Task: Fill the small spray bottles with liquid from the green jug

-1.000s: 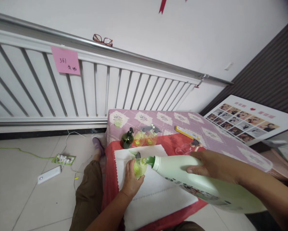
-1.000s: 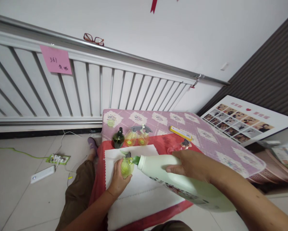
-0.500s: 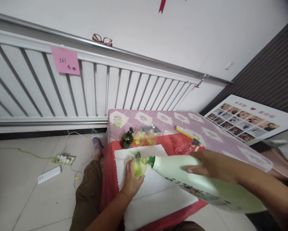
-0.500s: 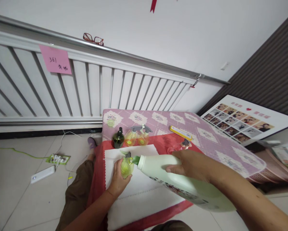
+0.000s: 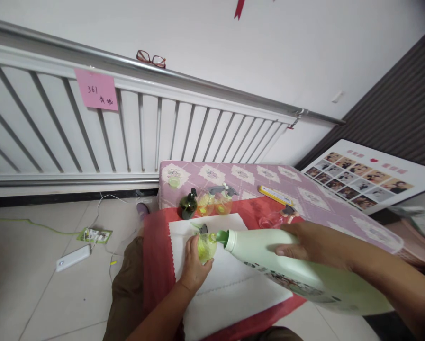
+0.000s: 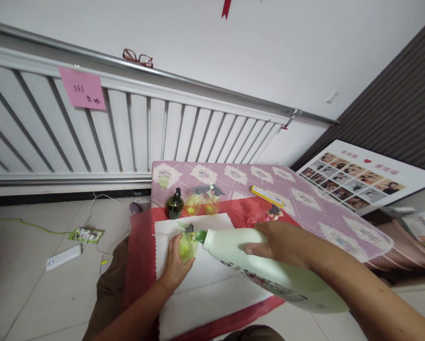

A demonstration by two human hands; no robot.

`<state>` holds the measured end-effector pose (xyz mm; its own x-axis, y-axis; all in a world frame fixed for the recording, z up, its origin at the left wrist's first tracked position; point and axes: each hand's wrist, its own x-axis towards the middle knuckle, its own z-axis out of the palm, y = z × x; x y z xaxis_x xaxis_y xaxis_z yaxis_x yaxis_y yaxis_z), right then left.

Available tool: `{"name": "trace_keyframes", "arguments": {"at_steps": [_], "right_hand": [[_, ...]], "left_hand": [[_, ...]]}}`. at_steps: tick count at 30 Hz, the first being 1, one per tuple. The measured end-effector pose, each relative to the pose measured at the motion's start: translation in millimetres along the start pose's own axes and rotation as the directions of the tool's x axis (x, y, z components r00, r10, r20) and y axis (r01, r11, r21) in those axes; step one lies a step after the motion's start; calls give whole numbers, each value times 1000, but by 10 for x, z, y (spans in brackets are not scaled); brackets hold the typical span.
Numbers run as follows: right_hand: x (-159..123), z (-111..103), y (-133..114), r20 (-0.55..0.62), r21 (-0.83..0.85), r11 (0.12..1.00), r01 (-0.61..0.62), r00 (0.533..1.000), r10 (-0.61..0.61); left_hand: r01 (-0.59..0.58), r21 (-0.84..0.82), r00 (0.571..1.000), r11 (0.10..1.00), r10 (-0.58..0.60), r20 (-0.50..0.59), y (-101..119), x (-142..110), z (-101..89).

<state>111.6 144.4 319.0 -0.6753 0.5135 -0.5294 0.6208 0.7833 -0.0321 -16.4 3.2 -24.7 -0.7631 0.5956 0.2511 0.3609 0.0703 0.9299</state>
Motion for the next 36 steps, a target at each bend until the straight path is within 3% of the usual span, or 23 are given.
{"name": "trace_keyframes", "arguments": {"at_steps": [9,14,26,33,36], "right_hand": [[34,24,48,-2,-17,1000,16,1000,-16],[33,48,60,-58,17,1000,24,998,-23],[9,17,15,-36,11,1000,22,999,-21],[39,88,71,-100,22,1000,4,995,-2],[31,70,61,-65,30,1000,8,998,-6]], "left_hand": [[-16,11,1000,1000,16,-23,-9,-7,6],[-27,18,999,999,28,-21,4,-9,-5],[-14,-6,999,1000,14,-30,-33,-13,22],[4,-16,1000,1000,-4,-19,23,-13,-4],[9,-11,1000,1000,-9,-13,26,-15,-9]]}}
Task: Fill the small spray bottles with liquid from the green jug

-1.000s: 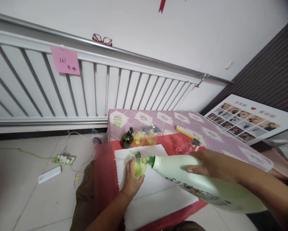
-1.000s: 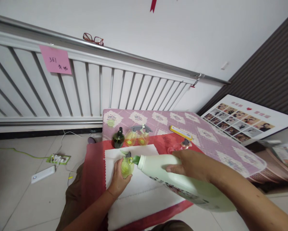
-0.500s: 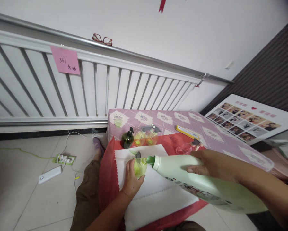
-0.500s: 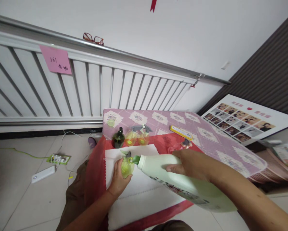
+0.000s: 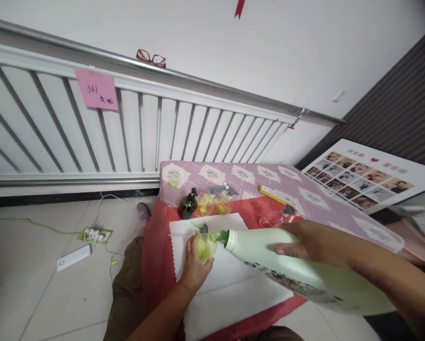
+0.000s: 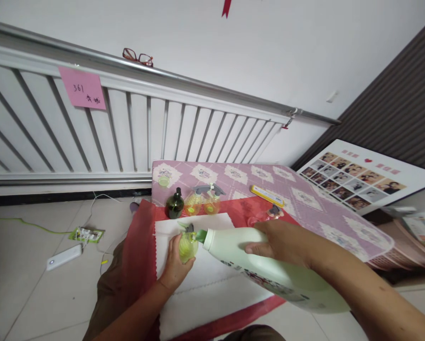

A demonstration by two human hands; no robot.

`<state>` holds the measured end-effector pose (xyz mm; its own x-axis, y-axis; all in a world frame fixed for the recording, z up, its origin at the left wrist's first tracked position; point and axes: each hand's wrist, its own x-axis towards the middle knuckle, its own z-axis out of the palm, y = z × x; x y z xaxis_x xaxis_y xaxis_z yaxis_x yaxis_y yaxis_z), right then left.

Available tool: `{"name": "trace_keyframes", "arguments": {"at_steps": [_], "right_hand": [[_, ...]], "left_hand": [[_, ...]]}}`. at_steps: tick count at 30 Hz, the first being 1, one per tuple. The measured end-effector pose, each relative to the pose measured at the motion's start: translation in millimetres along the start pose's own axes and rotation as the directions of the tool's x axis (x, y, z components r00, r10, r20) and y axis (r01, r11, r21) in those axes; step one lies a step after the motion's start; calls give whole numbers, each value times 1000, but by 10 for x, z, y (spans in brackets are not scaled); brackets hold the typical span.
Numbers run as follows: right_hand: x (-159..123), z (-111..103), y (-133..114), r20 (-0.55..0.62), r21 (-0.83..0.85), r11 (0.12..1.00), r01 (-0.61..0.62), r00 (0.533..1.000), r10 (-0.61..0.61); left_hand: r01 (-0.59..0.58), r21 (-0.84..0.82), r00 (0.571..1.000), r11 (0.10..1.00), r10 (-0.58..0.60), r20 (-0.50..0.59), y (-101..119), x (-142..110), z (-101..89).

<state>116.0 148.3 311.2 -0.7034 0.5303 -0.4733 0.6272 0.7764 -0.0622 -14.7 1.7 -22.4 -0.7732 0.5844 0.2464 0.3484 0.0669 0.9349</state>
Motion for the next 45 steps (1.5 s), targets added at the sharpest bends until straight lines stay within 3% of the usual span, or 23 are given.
{"name": "trace_keyframes", "arguments": {"at_steps": [12,45], "right_hand": [[-9,-67,-28,67,-18,1000,-2,998,3],[29,-44,41,59,-38,999,0,998,3]], "left_hand": [[-20,-7,1000,1000,20,-15,-26,-5,10],[-18,-4,1000,1000,18,-2,-22,-6,6]]}}
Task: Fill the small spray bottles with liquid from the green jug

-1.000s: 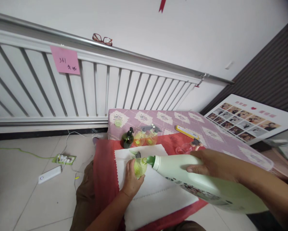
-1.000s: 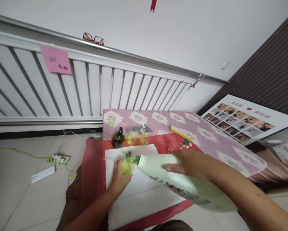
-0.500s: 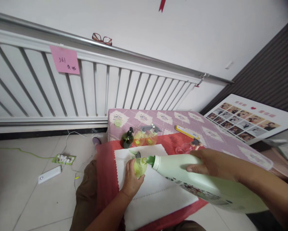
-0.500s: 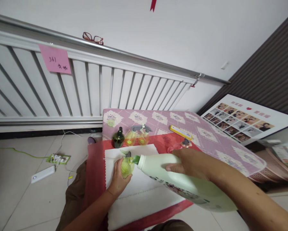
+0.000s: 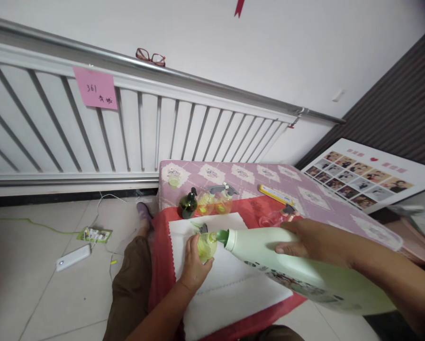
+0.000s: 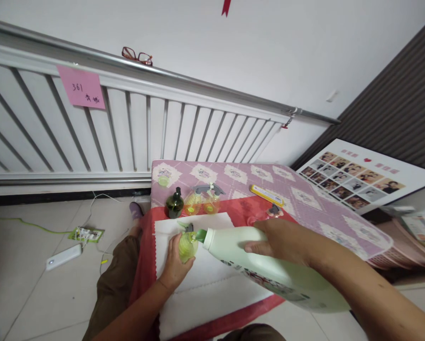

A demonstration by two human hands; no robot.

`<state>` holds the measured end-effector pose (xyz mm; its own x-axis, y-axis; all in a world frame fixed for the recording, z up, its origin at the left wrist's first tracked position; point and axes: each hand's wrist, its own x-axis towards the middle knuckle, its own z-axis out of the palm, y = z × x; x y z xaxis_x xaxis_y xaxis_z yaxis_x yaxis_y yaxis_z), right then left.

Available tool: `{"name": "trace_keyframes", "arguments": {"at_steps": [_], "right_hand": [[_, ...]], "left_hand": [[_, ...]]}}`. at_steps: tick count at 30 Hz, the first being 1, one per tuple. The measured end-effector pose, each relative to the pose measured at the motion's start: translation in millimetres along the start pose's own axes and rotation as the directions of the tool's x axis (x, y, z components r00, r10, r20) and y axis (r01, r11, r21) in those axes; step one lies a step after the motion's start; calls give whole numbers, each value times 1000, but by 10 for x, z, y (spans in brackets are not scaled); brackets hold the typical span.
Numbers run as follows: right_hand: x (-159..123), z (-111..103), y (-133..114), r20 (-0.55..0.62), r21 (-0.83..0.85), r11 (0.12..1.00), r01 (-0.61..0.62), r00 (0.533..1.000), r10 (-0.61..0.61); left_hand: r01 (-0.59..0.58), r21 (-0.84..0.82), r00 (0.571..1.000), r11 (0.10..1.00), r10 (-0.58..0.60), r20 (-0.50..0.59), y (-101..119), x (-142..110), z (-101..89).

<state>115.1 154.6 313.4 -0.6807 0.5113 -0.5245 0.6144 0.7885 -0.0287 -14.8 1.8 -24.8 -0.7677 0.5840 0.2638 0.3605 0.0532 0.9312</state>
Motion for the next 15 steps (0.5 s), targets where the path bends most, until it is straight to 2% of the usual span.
{"name": "trace_keyframes", "arguments": {"at_steps": [15], "right_hand": [[-22,-11,-43,10,21,1000,-7,1000,7]], "left_hand": [[0,4,1000,1000,0,7,-1,-2,4]]}}
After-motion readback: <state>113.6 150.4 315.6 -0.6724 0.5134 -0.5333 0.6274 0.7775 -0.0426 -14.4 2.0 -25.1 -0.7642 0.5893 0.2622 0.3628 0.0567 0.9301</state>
